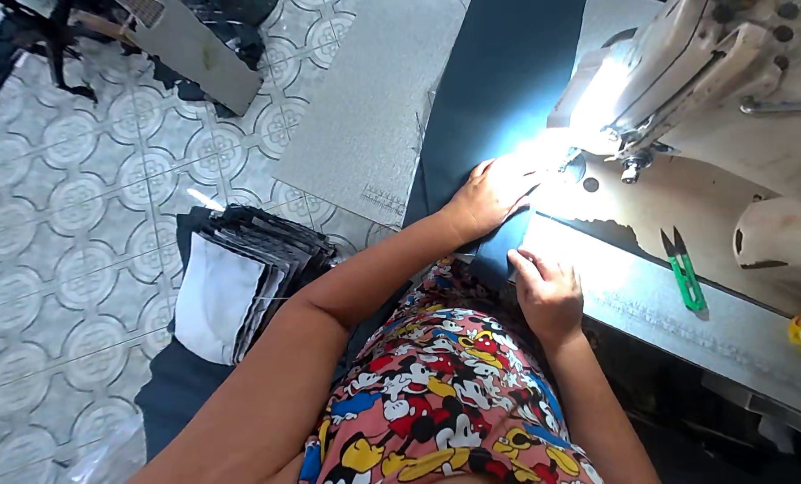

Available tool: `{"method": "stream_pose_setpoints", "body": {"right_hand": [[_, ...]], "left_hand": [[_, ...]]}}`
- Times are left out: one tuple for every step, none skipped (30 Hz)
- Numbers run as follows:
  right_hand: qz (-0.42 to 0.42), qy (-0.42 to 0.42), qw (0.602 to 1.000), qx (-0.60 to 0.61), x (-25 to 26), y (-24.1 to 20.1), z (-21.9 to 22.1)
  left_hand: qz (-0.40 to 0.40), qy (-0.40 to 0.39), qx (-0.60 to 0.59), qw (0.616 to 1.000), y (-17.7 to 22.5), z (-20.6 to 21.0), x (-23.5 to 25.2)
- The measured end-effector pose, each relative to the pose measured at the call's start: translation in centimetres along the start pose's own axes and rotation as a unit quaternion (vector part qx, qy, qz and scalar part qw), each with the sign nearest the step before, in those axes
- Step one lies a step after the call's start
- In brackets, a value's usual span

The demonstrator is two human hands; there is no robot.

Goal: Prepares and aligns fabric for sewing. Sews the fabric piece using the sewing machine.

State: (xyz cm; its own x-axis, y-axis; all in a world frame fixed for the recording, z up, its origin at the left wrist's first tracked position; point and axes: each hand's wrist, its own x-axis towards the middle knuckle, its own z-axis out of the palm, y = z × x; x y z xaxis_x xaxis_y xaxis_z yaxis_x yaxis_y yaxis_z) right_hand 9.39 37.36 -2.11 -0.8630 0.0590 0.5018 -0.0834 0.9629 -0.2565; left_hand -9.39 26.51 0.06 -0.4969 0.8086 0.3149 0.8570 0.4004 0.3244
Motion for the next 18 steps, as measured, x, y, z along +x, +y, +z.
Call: {"method": "stream_pose_setpoints", "body": {"right_hand": [[-0.001, 0.000, 1.000, 0.001, 0.0, 0.0, 0.0], [-0.003, 0.001, 1.000, 0.003, 0.0, 0.0, 0.0], [-0.004, 0.001, 1.000, 0.005, 0.0, 0.0, 0.0], [-0.004, -0.001, 1.000, 0.006, -0.1, 0.0, 0.0], [-0.004, -0.001, 1.000, 0.006, -0.1, 0.0, 0.0], [-0.003, 0.000, 1.000, 0.007, -0.1, 0.1, 0.0], [-0.003, 0.001, 1.000, 0.006, -0.1, 0.1, 0.0], [-0.003, 0.000, 1.000, 0.006, -0.2, 0.1, 0.0], [-0.005, -0.001, 1.000, 0.007, -0.2, 0.0, -0.1], [-0.006, -0.003, 1.000, 0.008, -0.1, 0.0, 0.0], [-0.007, -0.003, 1.000, 0.009, -0.1, -0.1, 0.0], [-0.006, -0.006, 1.000, 0.013, 0.0, -0.1, 0.0], [-0.003, -0.011, 1.000, 0.017, 0.1, -0.1, -0.4], [0.006, -0.017, 1.000, 0.021, 0.4, 0.2, -1.2], [0.025, -0.014, 0.999, 0.016, 0.7, 0.9, -2.7], [0.051, 0.005, 0.999, 0.002, 1.1, 2.3, -4.8], [0.077, 0.037, 0.996, -0.012, 1.4, 4.5, -7.6], [0.101, 0.084, 0.991, -0.036, 1.7, 7.8, -10.6]], "left_hand": [[0.003, 0.002, -0.003, 1.000, -0.1, 0.0, 0.0], [0.005, 0.001, -0.004, 1.000, -0.1, 0.0, -0.1], [0.007, 0.003, -0.007, 1.000, -0.2, 0.0, -0.1], [0.008, 0.003, -0.011, 1.000, -0.2, 0.0, -0.1], [0.010, 0.001, -0.013, 1.000, -0.2, -0.1, -0.1], [0.013, 0.003, -0.015, 1.000, -0.1, -0.1, -0.1], [0.016, 0.004, -0.014, 1.000, -0.1, -0.2, -0.1], [0.018, 0.004, -0.012, 1.000, -0.1, -0.2, -0.1], [0.018, 0.000, -0.008, 1.000, -0.1, -0.3, -0.1], [0.015, -0.005, -0.003, 1.000, 0.0, -0.3, -0.1], [0.013, -0.007, 0.002, 1.000, 0.0, -0.3, -0.1], [0.011, -0.006, 0.006, 1.000, 0.1, -0.2, -0.1], [0.006, -0.008, 0.010, 1.000, 0.2, -0.2, -0.2], [0.000, -0.012, 0.012, 1.000, 0.2, -0.2, -0.2], [-0.005, -0.016, 0.008, 1.000, 0.2, -0.1, -0.2], [-0.007, -0.019, 0.006, 1.000, 0.2, 0.0, -0.2], [-0.008, -0.024, 0.001, 1.000, 0.2, 0.0, -0.2], [-0.008, -0.024, -0.005, 1.000, 0.2, 0.1, -0.2]]}}
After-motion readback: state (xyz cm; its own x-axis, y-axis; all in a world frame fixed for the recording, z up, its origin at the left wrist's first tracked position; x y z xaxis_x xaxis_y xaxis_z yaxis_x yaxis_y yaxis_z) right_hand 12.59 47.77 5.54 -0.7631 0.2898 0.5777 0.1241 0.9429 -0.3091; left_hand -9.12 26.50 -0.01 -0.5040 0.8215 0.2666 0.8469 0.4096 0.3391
